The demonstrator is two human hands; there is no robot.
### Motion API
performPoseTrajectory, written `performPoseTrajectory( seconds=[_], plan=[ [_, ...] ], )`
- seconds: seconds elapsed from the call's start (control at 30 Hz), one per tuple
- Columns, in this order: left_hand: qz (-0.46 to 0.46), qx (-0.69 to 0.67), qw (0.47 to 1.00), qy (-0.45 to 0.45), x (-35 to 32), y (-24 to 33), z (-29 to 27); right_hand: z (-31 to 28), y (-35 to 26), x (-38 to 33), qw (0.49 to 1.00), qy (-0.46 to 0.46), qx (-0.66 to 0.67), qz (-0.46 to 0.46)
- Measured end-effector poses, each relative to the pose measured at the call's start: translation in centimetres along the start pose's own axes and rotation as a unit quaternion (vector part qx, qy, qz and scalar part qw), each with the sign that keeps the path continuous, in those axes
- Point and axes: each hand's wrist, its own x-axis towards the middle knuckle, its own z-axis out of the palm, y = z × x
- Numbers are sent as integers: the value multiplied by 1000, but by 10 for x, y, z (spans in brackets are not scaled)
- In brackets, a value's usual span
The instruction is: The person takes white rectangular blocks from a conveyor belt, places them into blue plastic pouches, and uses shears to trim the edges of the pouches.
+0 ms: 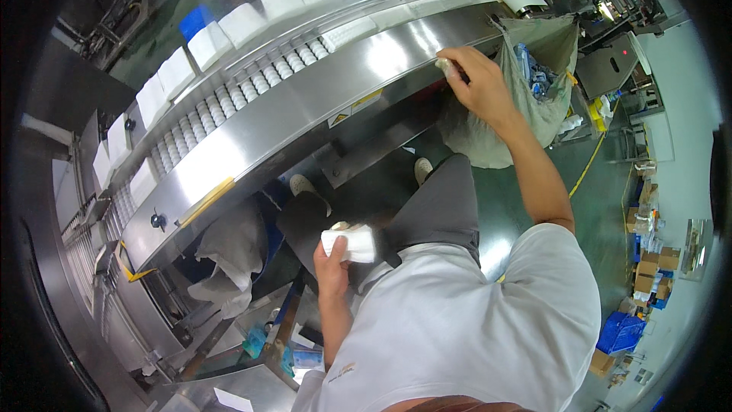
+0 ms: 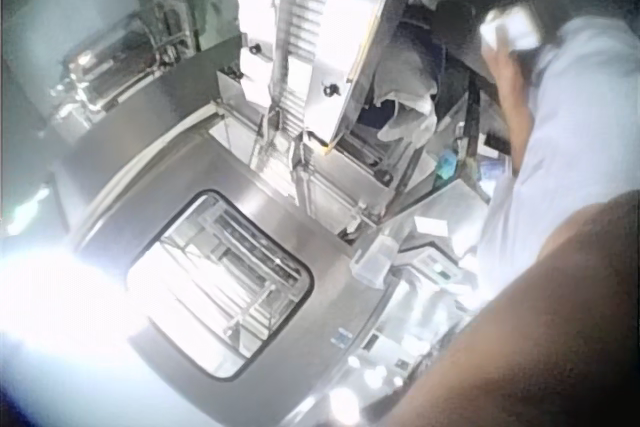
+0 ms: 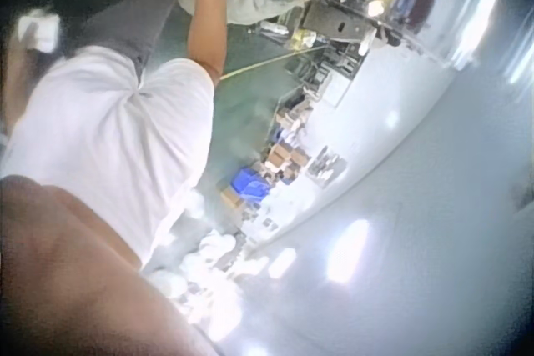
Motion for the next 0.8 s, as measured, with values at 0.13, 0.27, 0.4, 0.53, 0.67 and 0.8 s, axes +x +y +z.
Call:
performPoseTrajectory(
  seconds=[0.13,0.27,0.4,0.53,0.67,0.8],
  plan=[
    [-32,56,998,26,8,-11,-19,-7,62,12,997,49,7,57],
    [-51,41,995,71,16,-33,-49,-3,110,60,995,66,-14,74],
    [-40,19,997,63,21,-55,-74,21,177,124,983,13,-177,-41],
    [-29,35,996,71,23,-66,-86,50,197,168,965,-125,-230,3],
    [-10,32,998,52,24,-65,-83,76,212,189,943,-205,-262,24],
    [1,5,999,49,24,-64,-74,93,210,201,936,-226,-269,21]
  ],
)
